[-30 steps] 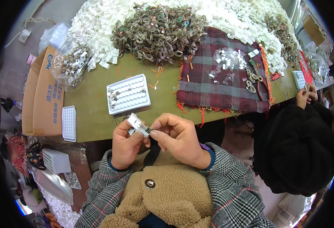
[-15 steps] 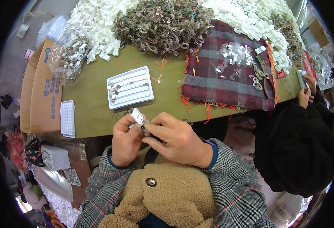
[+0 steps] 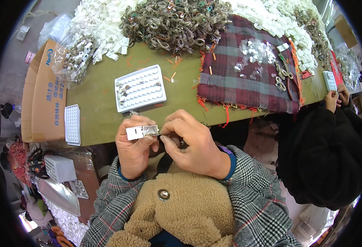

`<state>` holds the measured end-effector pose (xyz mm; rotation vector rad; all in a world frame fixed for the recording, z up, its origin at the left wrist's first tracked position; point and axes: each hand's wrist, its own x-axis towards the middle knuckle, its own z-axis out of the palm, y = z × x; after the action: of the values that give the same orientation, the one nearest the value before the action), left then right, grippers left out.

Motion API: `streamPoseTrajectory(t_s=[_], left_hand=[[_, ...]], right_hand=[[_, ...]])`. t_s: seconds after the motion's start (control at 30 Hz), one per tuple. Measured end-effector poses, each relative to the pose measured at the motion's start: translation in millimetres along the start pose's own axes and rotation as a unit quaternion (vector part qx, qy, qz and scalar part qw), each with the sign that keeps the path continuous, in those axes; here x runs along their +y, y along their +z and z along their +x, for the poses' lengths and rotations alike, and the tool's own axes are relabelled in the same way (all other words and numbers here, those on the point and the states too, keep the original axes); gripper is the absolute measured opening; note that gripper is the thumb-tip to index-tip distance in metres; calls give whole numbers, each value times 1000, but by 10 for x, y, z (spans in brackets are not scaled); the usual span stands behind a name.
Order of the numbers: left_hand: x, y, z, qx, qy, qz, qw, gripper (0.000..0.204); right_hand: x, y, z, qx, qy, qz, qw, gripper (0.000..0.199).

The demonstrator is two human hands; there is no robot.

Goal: The person repeatedly picks small white plastic housings and metal contacts from a tray and table, inserts the contacts into the housings, and places the assembled units back into the tray. The process is repeated continuously with both hands working in a steady rhythm.

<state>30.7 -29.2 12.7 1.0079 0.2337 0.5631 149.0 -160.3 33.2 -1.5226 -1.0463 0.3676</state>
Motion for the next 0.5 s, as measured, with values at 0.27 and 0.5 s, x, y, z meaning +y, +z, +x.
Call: streamPoseTrajectory(t_s=[0.27, 0.5], left_hand=[[13, 9, -53, -16, 37, 136, 990, 20], [-8, -32, -30, -41, 56, 113, 991, 21]], right_hand=[[28, 7, -2, 9, -24, -51, 998, 15], [59, 45, 50, -16, 79, 108, 991, 9]])
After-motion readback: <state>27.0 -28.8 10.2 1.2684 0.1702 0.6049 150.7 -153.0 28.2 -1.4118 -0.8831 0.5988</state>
